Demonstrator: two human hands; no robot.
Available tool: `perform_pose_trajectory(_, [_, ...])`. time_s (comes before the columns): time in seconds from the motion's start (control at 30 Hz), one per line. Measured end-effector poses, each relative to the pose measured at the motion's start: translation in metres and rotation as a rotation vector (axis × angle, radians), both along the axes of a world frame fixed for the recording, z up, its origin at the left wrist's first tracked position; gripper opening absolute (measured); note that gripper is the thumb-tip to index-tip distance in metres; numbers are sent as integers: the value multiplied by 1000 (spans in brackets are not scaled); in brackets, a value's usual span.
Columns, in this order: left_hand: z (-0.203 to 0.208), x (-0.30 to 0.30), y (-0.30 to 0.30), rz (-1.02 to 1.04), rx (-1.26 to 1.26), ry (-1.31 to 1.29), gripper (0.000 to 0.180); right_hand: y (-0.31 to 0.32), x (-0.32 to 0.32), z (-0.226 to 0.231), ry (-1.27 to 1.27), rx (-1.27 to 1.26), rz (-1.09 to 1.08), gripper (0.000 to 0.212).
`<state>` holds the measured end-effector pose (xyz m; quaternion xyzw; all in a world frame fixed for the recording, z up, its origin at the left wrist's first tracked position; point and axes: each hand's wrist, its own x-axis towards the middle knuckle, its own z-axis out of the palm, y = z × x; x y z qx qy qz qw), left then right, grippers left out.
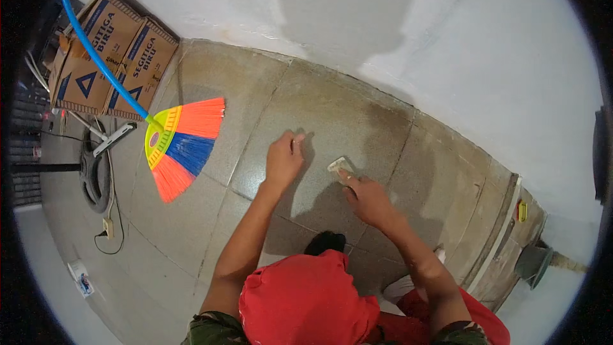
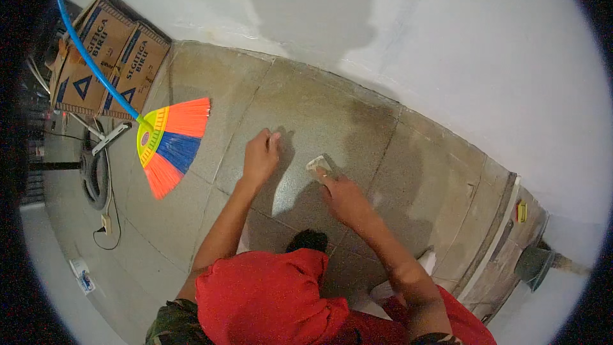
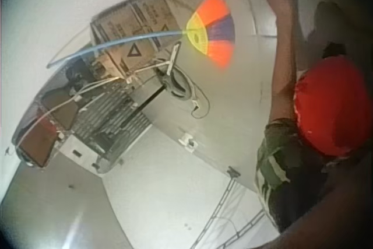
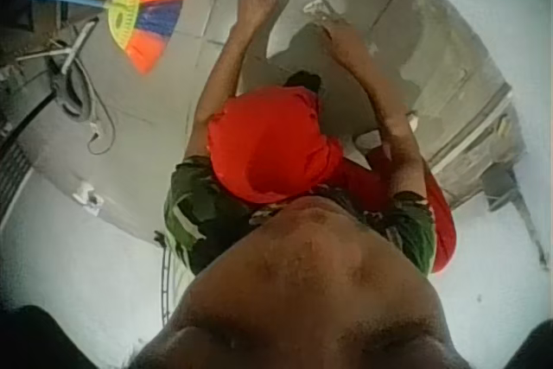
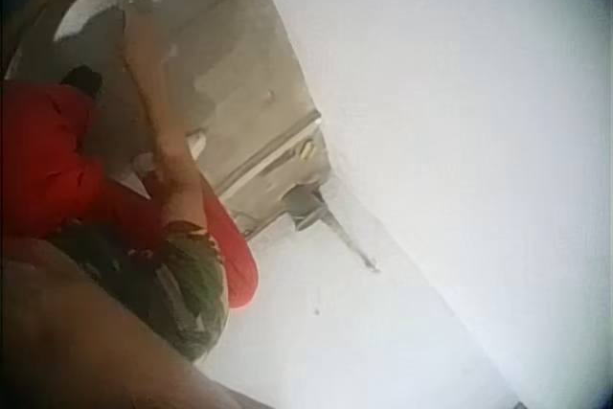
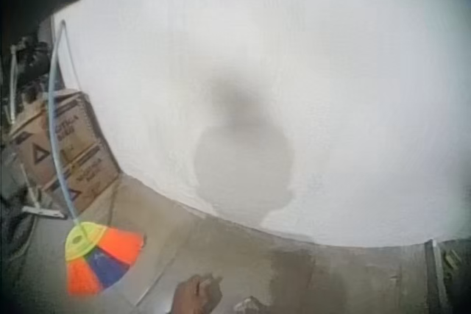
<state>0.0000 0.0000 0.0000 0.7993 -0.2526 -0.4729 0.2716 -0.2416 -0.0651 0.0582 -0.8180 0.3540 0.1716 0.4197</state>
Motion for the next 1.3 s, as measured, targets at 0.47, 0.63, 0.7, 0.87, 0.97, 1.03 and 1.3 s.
perform_pose_trajectory(0.47, [-43,-3,53,-67,-438,-877,42,14,81,-22,50,-141,51,59])
perform_pose_trajectory(0.63, [-42,-6,49,-42,-480,-905,41,9,79,-41,-59,-312,11,58])
perform_pose_trajectory(0.7, [-42,-5,51,-32,-488,-906,41,10,82,-38,-35,-264,-1,57])
perform_pose_trajectory(0.87, [-38,-7,47,-35,-455,-892,42,2,83,-32,-88,-233,35,57])
perform_pose_trajectory(0.97, [-41,-5,50,-31,-473,-893,42,7,84,-33,-45,-329,37,57])
perform_pose_trajectory(1.03, [-41,-5,50,-31,-461,-886,42,8,84,-28,2,-279,4,57])
perform_pose_trajectory(1.3, [-41,-5,50,-31,-452,-899,44,2,60,-38,-68,-278,-12,66])
